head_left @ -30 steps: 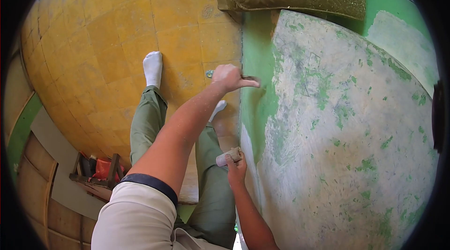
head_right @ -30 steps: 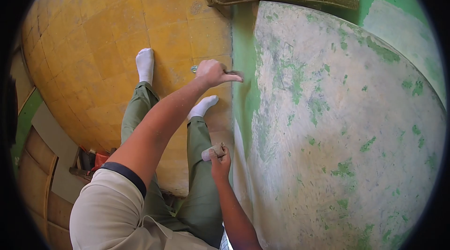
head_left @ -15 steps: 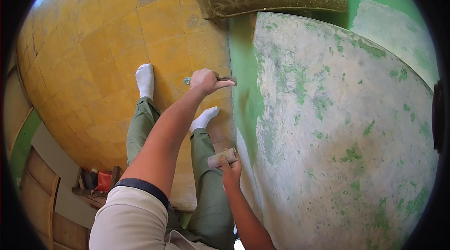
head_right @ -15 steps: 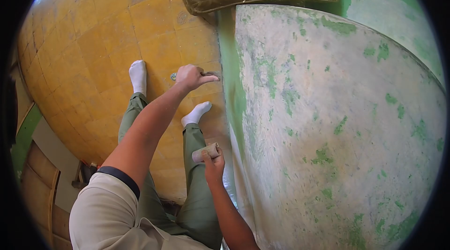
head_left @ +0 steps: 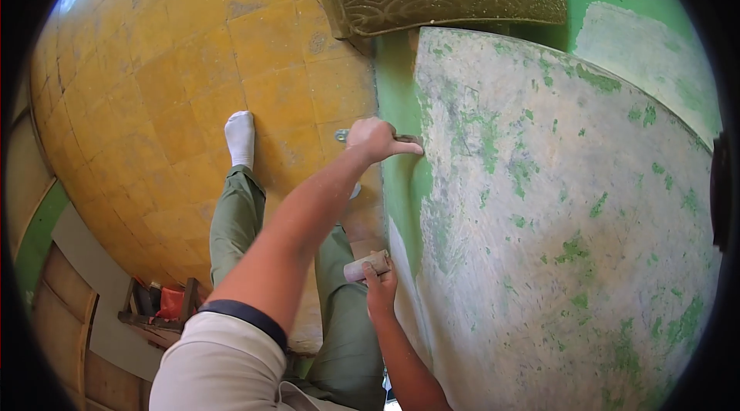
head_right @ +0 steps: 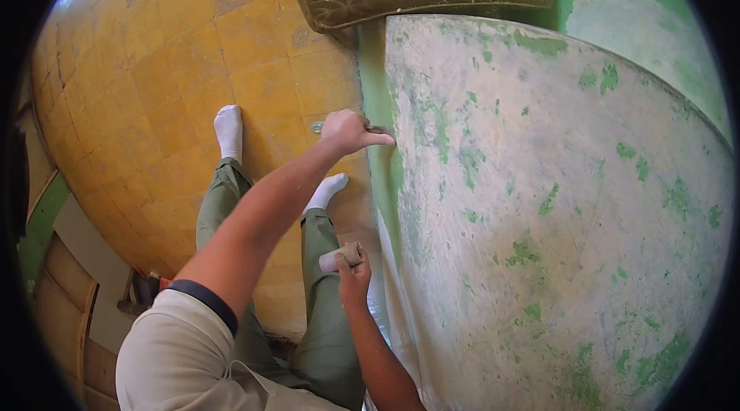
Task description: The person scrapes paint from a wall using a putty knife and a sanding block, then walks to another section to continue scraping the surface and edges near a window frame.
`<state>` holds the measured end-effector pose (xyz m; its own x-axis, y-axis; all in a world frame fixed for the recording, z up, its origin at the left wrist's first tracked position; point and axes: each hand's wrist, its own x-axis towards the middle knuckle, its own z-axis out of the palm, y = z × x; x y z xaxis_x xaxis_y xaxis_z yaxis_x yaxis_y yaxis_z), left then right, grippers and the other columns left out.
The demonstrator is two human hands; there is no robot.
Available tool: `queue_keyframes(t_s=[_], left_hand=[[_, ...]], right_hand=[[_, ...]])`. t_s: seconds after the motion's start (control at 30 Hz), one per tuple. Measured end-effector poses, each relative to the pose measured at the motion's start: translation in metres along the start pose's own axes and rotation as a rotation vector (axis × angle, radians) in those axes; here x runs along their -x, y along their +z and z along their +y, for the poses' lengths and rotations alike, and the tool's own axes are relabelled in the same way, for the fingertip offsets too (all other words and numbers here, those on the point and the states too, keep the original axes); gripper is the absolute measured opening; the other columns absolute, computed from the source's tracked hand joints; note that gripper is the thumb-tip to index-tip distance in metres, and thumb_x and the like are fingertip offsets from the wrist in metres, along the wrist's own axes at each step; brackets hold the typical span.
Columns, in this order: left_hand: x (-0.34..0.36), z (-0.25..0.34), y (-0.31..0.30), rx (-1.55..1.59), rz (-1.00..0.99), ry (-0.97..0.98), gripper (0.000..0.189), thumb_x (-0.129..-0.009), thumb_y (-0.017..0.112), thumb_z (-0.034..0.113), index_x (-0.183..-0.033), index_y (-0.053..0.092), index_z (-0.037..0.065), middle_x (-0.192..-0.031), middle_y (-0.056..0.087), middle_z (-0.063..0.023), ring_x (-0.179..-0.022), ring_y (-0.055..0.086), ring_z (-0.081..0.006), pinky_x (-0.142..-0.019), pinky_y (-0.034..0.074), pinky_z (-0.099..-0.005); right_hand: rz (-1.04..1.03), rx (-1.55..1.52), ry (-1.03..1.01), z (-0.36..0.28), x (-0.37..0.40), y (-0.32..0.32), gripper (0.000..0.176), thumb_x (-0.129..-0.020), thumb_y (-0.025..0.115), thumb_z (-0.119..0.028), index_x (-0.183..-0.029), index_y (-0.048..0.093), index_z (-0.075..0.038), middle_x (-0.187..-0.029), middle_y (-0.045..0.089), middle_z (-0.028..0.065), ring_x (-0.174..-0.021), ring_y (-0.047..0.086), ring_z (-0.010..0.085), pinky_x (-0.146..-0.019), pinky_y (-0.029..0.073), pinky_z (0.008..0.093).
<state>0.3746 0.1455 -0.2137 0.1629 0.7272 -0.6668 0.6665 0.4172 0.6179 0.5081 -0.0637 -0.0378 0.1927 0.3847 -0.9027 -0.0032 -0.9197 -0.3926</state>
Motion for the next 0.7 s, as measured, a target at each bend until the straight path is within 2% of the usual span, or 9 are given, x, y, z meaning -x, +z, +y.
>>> queue_keyframes(t_s=[0.13,0.27,0.33,0.37,0.4,0.5,0.57,0.67,0.7], left_hand=[[0.005,-0.007,-0.001,0.022,-0.035,0.021,0.086,-0.056,0.046,0.088,-0.068,0.069,0.006,-0.067,0.064,-0.0135,-0.07,0.063,-0.0292,-0.063,0.049,-0.0373],[0.007,-0.038,0.004,-0.018,-0.027,-0.066,0.088,-0.056,0.044,0.089,-0.066,0.068,0.005,-0.067,0.064,-0.0129,-0.068,0.063,-0.0302,-0.062,0.049,-0.0377],[0.006,-0.035,-0.005,-0.079,-0.173,-0.112,0.084,-0.059,0.048,0.085,-0.066,0.068,0.004,-0.065,0.063,-0.015,-0.066,0.061,-0.0321,-0.058,0.047,-0.0388],[0.003,-0.01,-0.003,-0.031,-0.145,-0.071,0.085,-0.059,0.047,0.085,-0.067,0.068,0.004,-0.069,0.063,-0.0169,-0.066,0.061,-0.0336,-0.058,0.047,-0.039],[0.0,-0.004,0.006,0.044,0.021,0.068,0.086,-0.058,0.046,0.086,-0.067,0.068,0.004,-0.072,0.063,-0.018,-0.067,0.061,-0.0343,-0.058,0.047,-0.0387],[0.003,-0.01,-0.008,0.002,-0.033,0.111,0.085,-0.058,0.046,0.087,-0.067,0.069,0.005,-0.068,0.063,-0.0167,-0.066,0.061,-0.033,-0.059,0.048,-0.0384],[0.009,-0.026,-0.016,-0.005,-0.056,-0.025,0.087,-0.058,0.043,0.088,-0.066,0.069,0.005,-0.069,0.064,-0.0154,-0.069,0.063,-0.031,-0.062,0.049,-0.038],[0.007,-0.056,-0.012,-0.021,-0.118,-0.105,0.087,-0.058,0.042,0.089,-0.064,0.068,0.006,-0.069,0.064,-0.0145,-0.068,0.063,-0.0293,-0.061,0.049,-0.0369],[0.005,-0.048,-0.008,-0.049,-0.133,-0.124,0.087,-0.057,0.042,0.089,-0.063,0.068,0.006,-0.069,0.064,-0.0143,-0.068,0.063,-0.0285,-0.059,0.049,-0.0359]], right_hand=[[0.033,-0.008,0.012,0.004,0.0,-0.001,0.044,-0.085,0.062,-0.011,-0.122,0.042,0.003,-0.11,0.053,0.0093,-0.099,0.053,0.016,-0.083,0.046,0.029],[-0.01,0.003,0.012,0.01,0.001,-0.001,0.044,-0.085,0.062,-0.011,-0.122,0.043,0.003,-0.114,0.052,0.0106,-0.102,0.052,0.0161,-0.087,0.044,0.0291],[-0.009,0.0,-0.01,0.009,0.003,-0.004,0.044,-0.085,0.062,-0.011,-0.122,0.043,0.003,-0.115,0.051,0.0106,-0.102,0.052,0.0162,-0.087,0.044,0.0292],[-0.018,0.0,-0.025,0.011,0.003,0.0,0.044,-0.085,0.062,-0.011,-0.122,0.043,0.003,-0.115,0.051,0.0107,-0.102,0.052,0.0163,-0.087,0.044,0.0293],[-0.038,-0.004,-0.016,0.015,0.002,0.004,0.044,-0.085,0.062,-0.011,-0.122,0.043,0.003,-0.115,0.051,0.0107,-0.102,0.052,0.0163,-0.087,0.044,0.0293],[0.018,0.035,0.021,0.018,-0.001,0.0,0.045,-0.085,0.062,-0.011,-0.123,0.042,0.003,-0.114,0.052,0.0104,-0.101,0.053,0.0168,-0.086,0.045,0.0292],[0.018,0.023,0.022,0.015,0.003,0.005,0.045,-0.085,0.063,-0.01,-0.123,0.043,0.003,-0.114,0.052,0.01,-0.101,0.053,0.0167,-0.085,0.046,0.0293],[0.001,0.033,-0.002,0.017,0.004,0.001,0.045,-0.085,0.063,-0.01,-0.124,0.043,0.003,-0.113,0.052,0.0091,-0.1,0.053,0.0163,-0.084,0.046,0.0293],[-0.014,0.04,-0.011,0.021,0.004,0.001,0.046,-0.085,0.063,-0.01,-0.124,0.043,0.002,-0.112,0.052,0.0086,-0.1,0.053,0.0159,-0.084,0.046,0.0293]])
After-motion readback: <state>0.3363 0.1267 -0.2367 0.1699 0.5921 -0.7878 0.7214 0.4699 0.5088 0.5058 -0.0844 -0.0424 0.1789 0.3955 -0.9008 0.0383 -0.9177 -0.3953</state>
